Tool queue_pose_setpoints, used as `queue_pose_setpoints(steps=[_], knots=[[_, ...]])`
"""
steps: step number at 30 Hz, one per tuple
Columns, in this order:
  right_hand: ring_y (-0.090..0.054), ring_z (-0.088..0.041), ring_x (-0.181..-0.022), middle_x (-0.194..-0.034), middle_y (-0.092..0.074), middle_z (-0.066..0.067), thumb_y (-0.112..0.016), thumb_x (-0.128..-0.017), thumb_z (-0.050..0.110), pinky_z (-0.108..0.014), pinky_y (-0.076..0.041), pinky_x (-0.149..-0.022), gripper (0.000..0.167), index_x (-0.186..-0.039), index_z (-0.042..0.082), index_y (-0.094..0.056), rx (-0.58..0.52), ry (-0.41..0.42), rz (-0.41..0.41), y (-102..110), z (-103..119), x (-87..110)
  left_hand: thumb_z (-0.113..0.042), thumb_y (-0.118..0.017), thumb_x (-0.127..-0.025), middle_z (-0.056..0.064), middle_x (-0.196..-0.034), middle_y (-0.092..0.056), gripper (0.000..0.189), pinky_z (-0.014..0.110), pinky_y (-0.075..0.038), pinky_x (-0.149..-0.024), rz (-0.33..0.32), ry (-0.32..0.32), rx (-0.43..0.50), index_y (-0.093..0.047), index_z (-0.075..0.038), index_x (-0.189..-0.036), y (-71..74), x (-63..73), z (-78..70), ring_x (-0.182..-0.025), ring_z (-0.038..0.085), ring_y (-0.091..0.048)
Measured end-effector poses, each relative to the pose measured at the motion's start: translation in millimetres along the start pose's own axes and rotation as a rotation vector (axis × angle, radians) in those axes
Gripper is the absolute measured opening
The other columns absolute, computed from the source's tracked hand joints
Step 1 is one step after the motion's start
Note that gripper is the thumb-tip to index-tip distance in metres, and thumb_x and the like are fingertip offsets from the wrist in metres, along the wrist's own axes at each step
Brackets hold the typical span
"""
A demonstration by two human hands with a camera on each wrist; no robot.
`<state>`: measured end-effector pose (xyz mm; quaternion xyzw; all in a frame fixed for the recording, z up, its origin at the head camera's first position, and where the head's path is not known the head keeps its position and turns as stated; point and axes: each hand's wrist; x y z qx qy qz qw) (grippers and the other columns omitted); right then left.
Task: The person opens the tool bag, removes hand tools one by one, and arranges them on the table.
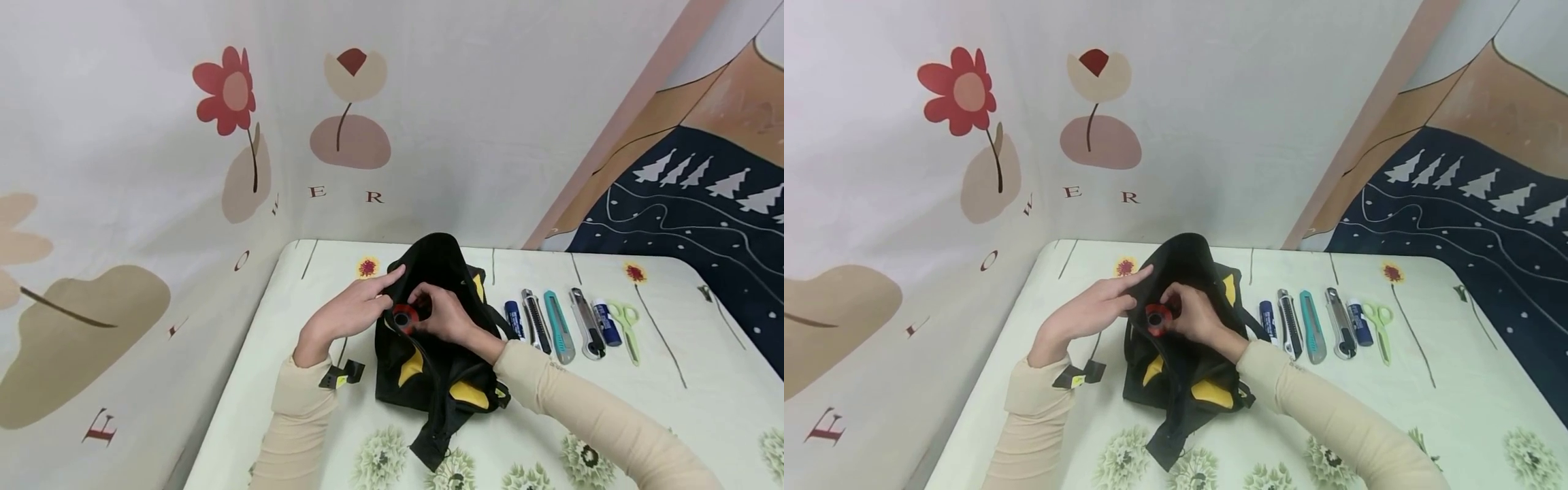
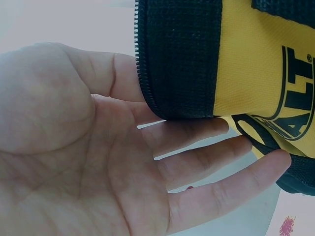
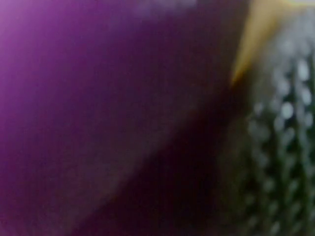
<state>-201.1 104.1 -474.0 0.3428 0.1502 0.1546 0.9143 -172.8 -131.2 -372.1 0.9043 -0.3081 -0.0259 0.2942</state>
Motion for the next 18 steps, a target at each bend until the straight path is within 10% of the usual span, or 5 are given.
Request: queue_pose_setpoints(steps=[18], knots=[[-0.064, -0.028, -0.099, -0.106, -0.072, -0.009, -0.096, -0.076, -0.001, -0.049, -0.053, -0.095, 0.040, -0.104, 0.007, -0.069, 0.092, 0.179, 0.033, -17.9, -15.3, -6.1, -0.012, -0.039, -0.110, -0.009, -0.059, -0.033, 0.069, 0.027, -0.030, -0.057, -0.005, -0.021, -0.018, -0.027, -0.013, -0.177, -2.0, -0.1, -3.1, -0.050, 0.011, -0.025]])
Point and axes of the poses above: each hand's wrist, its own x-axis away from the middle knuckle, its own y-axis out of the back of the hand, z = x × y
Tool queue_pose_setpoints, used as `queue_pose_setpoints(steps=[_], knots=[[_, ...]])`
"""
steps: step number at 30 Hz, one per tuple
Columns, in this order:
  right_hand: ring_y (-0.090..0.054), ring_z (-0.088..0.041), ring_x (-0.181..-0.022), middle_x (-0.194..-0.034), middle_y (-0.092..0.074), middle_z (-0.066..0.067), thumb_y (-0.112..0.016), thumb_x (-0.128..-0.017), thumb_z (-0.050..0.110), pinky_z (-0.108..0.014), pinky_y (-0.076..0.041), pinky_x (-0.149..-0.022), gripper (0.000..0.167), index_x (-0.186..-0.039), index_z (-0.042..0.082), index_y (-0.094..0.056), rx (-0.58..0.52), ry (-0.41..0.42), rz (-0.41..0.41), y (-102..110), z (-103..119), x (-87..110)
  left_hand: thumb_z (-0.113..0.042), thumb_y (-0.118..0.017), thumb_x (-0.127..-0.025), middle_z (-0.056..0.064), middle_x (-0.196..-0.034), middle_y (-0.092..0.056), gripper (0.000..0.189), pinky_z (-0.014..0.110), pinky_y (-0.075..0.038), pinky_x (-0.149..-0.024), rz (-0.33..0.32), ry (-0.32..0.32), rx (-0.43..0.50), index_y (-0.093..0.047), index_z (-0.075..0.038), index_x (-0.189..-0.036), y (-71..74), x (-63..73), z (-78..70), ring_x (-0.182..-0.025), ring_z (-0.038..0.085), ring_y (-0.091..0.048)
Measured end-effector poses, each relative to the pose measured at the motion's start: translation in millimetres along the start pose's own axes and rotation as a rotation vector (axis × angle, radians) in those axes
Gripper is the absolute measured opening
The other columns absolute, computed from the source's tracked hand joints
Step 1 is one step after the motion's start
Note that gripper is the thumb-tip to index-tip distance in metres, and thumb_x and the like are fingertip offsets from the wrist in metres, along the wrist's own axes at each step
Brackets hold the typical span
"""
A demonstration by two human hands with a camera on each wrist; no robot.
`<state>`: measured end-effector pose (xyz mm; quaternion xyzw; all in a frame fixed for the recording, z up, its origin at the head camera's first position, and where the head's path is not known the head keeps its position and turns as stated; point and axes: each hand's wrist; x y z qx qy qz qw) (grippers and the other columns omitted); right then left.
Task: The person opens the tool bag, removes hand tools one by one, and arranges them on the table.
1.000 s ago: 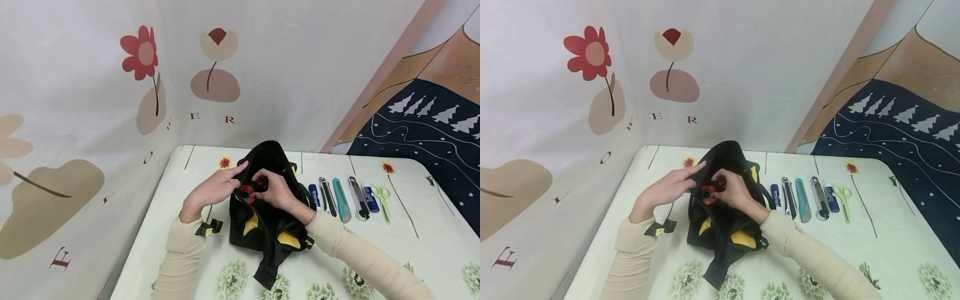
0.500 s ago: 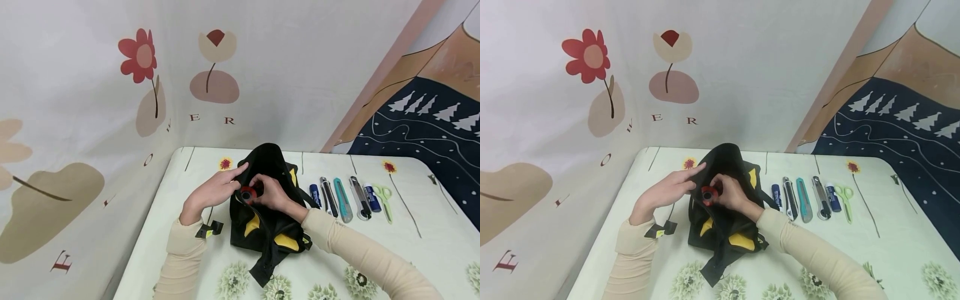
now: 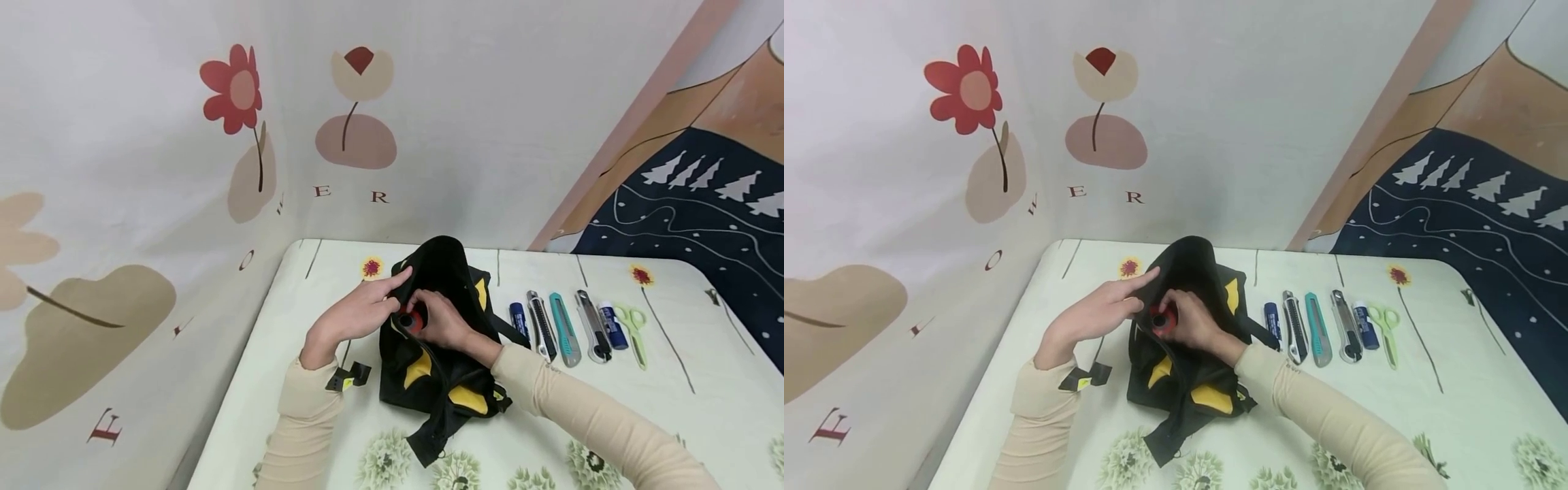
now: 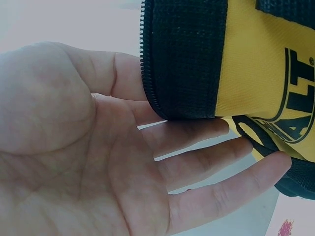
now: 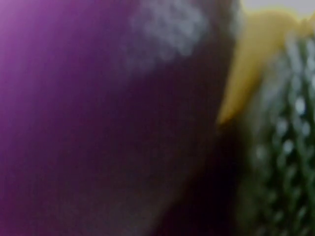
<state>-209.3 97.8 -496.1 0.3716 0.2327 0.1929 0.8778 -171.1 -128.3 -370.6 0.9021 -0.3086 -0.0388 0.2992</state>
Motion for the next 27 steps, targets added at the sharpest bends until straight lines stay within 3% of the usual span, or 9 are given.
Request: queue_pose_setpoints(steps=[5, 10, 27], knots=[[-0.067, -0.031, -0.103, -0.106, -0.073, -0.009, -0.094, -0.080, 0.001, -0.052, -0.054, -0.099, 0.036, -0.103, 0.008, -0.067, 0.026, 0.048, 0.006, -1.6, -1.6, -1.6, -0.012, -0.039, -0.109, -0.010, -0.060, -0.032, 0.069, 0.027, -0.032, -0.060, -0.008, -0.006, -0.020, -0.028, -0.012, -0.177, -0.2, -1.8, -1.2, -0.051, 0.010, -0.027], [-0.066, -0.030, -0.103, -0.106, -0.073, -0.008, -0.094, -0.079, 0.000, -0.048, -0.057, -0.095, 0.037, -0.101, 0.010, -0.066, 0.016, 0.040, 0.005, -1.2, -1.6, -0.5, -0.011, -0.040, -0.109, -0.010, -0.059, -0.031, 0.069, 0.027, -0.032, -0.058, -0.009, -0.006, -0.017, -0.028, -0.012, -0.177, -1.4, -1.3, -1.6, -0.051, 0.011, -0.028], [-0.063, -0.027, -0.100, -0.105, -0.069, -0.007, -0.101, -0.068, -0.002, -0.047, -0.052, -0.094, 0.052, -0.102, 0.010, -0.063, 0.011, -0.066, -0.053, 18.5, 7.4, 4.9, -0.012, -0.039, -0.109, -0.009, -0.058, -0.032, 0.069, 0.027, -0.029, -0.055, -0.012, 0.007, -0.004, -0.028, -0.015, -0.177, -0.9, 0.0, 1.8, -0.051, 0.012, -0.025]])
Point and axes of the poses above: each hand's wrist, its own x-axis away from the middle knuckle, its own y-axis out of the back of the hand, z = x × y
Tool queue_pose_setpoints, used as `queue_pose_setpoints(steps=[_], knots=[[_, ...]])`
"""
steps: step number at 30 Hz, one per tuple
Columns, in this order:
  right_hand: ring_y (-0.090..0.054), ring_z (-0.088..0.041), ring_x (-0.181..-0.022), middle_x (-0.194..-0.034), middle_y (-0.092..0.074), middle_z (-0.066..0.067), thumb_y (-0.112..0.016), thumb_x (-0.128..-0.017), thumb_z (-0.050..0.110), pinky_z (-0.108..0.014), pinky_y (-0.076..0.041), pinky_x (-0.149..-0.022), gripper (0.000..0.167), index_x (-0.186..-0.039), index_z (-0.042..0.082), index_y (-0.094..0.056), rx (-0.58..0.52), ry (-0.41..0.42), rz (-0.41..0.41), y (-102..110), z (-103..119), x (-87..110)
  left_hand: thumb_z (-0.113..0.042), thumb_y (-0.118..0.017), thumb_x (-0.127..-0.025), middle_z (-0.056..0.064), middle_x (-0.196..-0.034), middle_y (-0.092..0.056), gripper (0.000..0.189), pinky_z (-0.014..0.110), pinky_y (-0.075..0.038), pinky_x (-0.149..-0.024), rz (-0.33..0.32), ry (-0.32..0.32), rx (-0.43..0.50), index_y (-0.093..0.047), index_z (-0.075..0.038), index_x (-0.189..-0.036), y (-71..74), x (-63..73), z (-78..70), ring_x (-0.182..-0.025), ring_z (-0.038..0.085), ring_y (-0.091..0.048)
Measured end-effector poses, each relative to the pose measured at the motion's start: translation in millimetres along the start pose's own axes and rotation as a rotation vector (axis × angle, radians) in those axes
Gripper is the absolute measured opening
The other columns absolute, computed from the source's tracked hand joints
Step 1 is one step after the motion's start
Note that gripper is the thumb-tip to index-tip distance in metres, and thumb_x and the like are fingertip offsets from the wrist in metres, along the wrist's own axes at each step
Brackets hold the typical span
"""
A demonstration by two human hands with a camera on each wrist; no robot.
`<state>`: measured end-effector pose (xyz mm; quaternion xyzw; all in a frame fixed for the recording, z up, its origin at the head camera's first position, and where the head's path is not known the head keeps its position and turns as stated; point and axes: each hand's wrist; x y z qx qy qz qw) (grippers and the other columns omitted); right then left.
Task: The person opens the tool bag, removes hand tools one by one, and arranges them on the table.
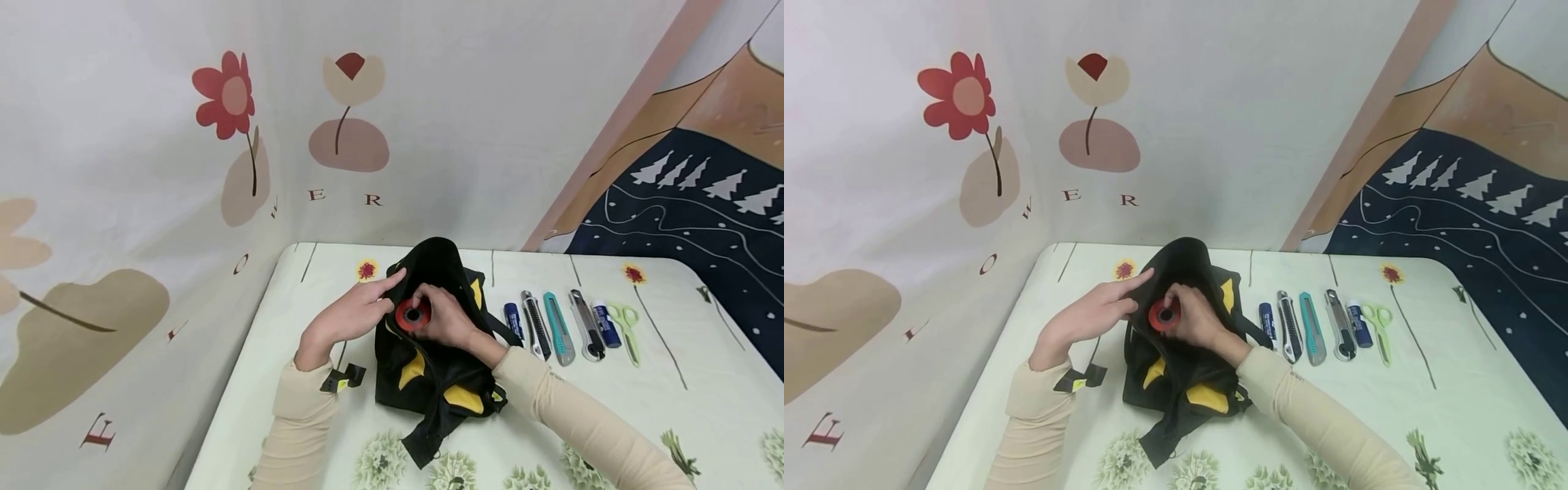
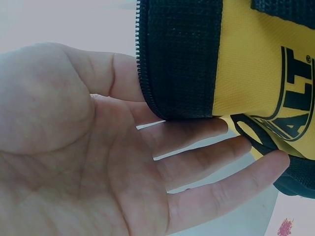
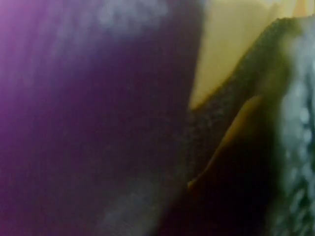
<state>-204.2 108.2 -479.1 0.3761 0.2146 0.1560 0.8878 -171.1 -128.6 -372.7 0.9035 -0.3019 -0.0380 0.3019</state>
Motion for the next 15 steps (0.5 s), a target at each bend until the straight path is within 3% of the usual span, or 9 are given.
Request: queue_pose_setpoints(steps=[10, 15], knots=[[-0.064, -0.030, -0.101, -0.111, -0.071, -0.009, -0.101, -0.069, 0.000, -0.050, -0.053, -0.093, 0.055, -0.109, 0.009, -0.063, -0.023, 0.017, -0.065, 13.1, 11.8, 5.0, -0.012, -0.039, -0.110, -0.008, -0.059, -0.034, 0.069, 0.028, -0.029, -0.055, -0.001, 0.009, 0.010, -0.027, -0.016, -0.178, -0.1, 0.9, 2.9, -0.051, 0.012, -0.025], [-0.066, -0.032, -0.109, -0.121, -0.073, -0.012, -0.101, -0.073, 0.004, -0.053, -0.054, -0.097, 0.060, -0.124, 0.006, -0.069, -0.002, 0.036, -0.079, 21.3, 18.5, 8.2, -0.013, -0.039, -0.111, -0.008, -0.059, -0.034, 0.068, 0.029, -0.030, -0.057, -0.006, 0.003, 0.006, -0.027, -0.016, -0.178, 0.0, 0.6, 2.3, -0.052, 0.013, -0.025]])
Point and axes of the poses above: each hand's wrist, its own x-axis away from the middle knuckle, its own y-axis out of the back of the hand, z = x × y
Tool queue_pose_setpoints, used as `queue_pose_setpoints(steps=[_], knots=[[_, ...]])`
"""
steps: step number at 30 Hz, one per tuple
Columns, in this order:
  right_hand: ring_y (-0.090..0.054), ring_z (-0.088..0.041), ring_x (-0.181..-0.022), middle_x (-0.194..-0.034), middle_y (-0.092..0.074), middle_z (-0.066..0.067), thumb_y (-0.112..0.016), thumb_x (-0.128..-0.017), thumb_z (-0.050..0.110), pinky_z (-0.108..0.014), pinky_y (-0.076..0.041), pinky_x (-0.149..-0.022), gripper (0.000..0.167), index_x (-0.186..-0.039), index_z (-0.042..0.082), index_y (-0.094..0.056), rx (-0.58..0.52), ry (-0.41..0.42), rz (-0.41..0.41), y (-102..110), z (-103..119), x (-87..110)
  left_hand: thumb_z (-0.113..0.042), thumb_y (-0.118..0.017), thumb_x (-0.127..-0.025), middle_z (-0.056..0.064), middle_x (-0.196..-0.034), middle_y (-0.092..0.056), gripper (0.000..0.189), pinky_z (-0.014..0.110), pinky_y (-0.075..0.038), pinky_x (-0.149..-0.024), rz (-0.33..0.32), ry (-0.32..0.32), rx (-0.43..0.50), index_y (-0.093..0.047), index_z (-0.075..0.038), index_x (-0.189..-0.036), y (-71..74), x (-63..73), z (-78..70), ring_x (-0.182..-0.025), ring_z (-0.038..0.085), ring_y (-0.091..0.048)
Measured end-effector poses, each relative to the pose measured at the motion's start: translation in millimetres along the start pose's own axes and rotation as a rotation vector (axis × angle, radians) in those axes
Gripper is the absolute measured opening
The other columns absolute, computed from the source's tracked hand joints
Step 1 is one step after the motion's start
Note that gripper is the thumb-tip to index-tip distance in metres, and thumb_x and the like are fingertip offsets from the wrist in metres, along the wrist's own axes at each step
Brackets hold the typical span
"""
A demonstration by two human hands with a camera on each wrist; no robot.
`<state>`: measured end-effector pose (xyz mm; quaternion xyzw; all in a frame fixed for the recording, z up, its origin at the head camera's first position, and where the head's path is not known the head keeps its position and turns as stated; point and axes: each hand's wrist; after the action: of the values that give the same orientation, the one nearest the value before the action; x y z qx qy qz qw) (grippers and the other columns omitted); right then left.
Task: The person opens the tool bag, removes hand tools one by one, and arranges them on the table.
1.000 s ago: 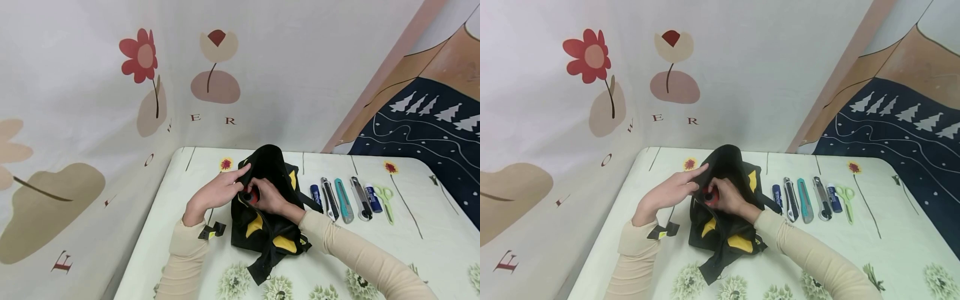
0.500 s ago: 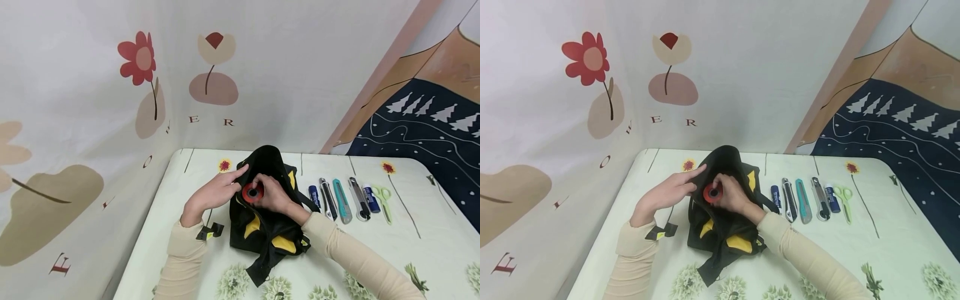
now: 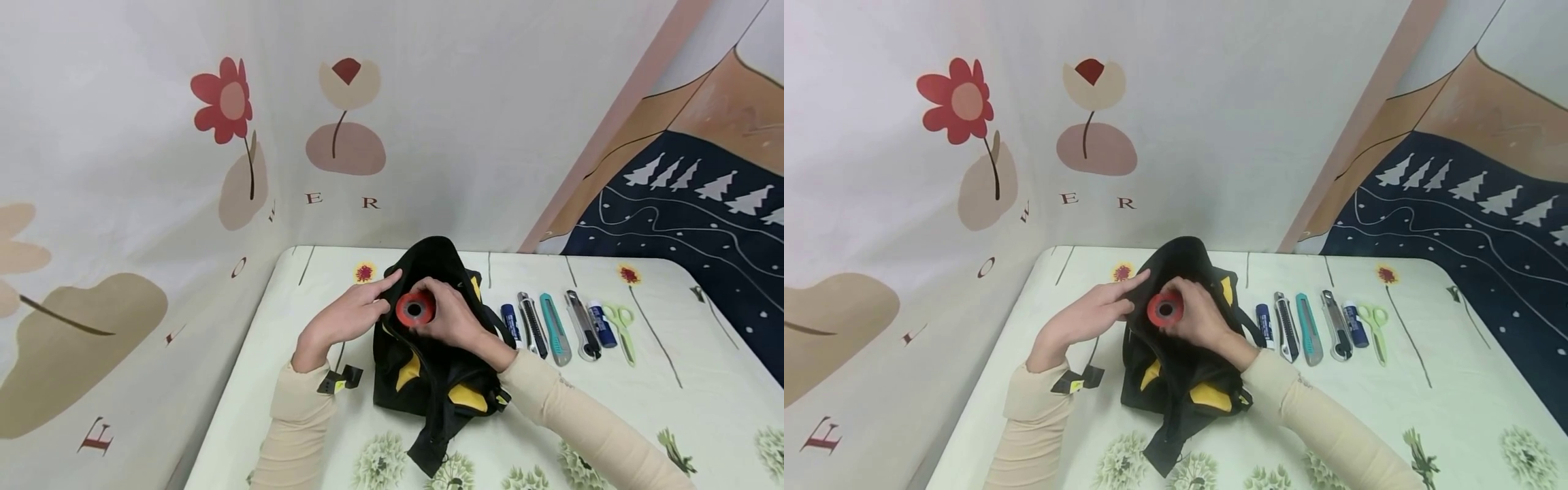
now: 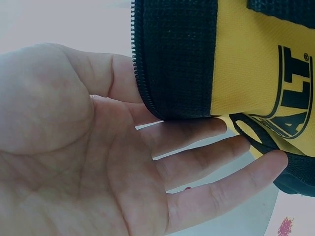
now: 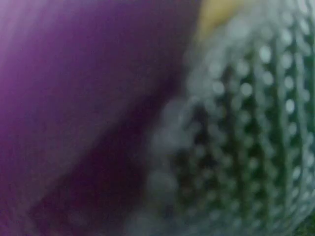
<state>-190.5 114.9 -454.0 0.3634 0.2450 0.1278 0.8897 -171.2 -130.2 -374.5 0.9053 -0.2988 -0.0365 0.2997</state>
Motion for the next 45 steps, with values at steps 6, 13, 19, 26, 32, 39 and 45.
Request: queue_pose_setpoints(steps=[6, 13, 19, 26, 32, 39, 45], knots=[[-0.067, -0.035, -0.117, -0.134, -0.072, -0.017, -0.100, -0.077, 0.007, -0.055, -0.055, -0.100, 0.066, -0.137, 0.001, -0.074, 0.008, 0.016, -0.008, 7.1, 5.9, 3.5, -0.013, -0.039, -0.111, -0.008, -0.059, -0.036, 0.068, 0.030, -0.032, -0.060, 0.000, 0.002, -0.013, -0.028, -0.017, -0.178, -0.5, -1.7, -0.5, -0.051, 0.013, -0.026], [-0.064, -0.035, -0.119, -0.136, -0.070, -0.015, -0.101, -0.076, 0.008, -0.054, -0.054, -0.098, 0.066, -0.137, 0.002, -0.077, 0.004, 0.007, -0.045, 15.6, 13.0, 9.4, -0.013, -0.040, -0.110, -0.006, -0.061, -0.036, 0.069, 0.031, -0.033, -0.060, 0.006, 0.006, -0.013, -0.027, -0.016, -0.178, -1.1, -2.3, -2.1, -0.052, 0.014, -0.027], [-0.064, -0.032, -0.116, -0.138, -0.070, -0.014, -0.102, -0.077, 0.009, -0.043, -0.057, -0.086, 0.066, -0.138, 0.004, -0.078, -0.010, 0.011, -0.076, 24.5, 21.7, 15.7, -0.012, -0.040, -0.111, -0.006, -0.062, -0.037, 0.069, 0.032, -0.034, -0.061, 0.006, 0.010, -0.010, -0.026, -0.017, -0.178, -1.0, -2.3, -1.2, -0.053, 0.014, -0.028], [-0.064, -0.028, -0.109, -0.140, -0.069, -0.014, -0.103, -0.076, 0.008, -0.036, -0.055, -0.083, 0.068, -0.139, 0.005, -0.078, -0.028, 0.022, -0.106, 37.6, 36.1, 19.8, -0.013, -0.040, -0.111, -0.006, -0.062, -0.033, 0.069, 0.035, -0.036, -0.065, 0.000, 0.015, -0.018, -0.026, -0.015, -0.178, -1.0, -1.6, 0.4, -0.052, 0.014, -0.028], [-0.063, -0.024, -0.101, -0.141, -0.068, -0.014, -0.103, -0.073, 0.005, -0.034, -0.053, -0.082, 0.071, -0.140, 0.007, -0.078, -0.043, 0.055, -0.181, 51.0, 49.5, 24.0, -0.012, -0.040, -0.111, -0.005, -0.065, -0.037, 0.068, 0.038, -0.037, -0.069, -0.003, 0.002, -0.021, -0.026, -0.013, -0.178, -1.4, -2.0, 0.8, -0.053, 0.014, -0.028], [-0.064, -0.023, -0.105, -0.142, -0.068, -0.012, -0.103, -0.072, 0.003, -0.039, -0.054, -0.083, 0.073, -0.141, 0.009, -0.078, -0.069, 0.079, -0.240, 62.2, 62.9, 33.8, -0.012, -0.039, -0.110, -0.007, -0.062, -0.034, 0.068, 0.037, -0.037, -0.068, -0.008, -0.013, -0.036, -0.026, -0.012, -0.177, -1.3, -2.3, -0.4, -0.053, 0.013, -0.027], [-0.066, -0.026, -0.114, -0.142, -0.069, -0.010, -0.103, -0.071, 0.001, -0.032, -0.054, -0.086, 0.074, -0.140, 0.010, -0.079, -0.070, 0.100, -0.288, 71.4, 70.2, 44.5, -0.012, -0.039, -0.110, -0.007, -0.061, -0.035, 0.068, 0.035, -0.036, -0.067, -0.009, -0.012, -0.037, -0.026, -0.012, -0.177, -1.6, -2.1, -1.6, -0.052, 0.013, -0.027]])
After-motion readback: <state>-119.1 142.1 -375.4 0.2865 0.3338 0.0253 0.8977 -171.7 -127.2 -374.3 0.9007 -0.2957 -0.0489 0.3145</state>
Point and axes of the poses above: each hand's wrist, its own x-axis away from the middle knuckle, its own y-axis out of the back of the hand, z = x × y
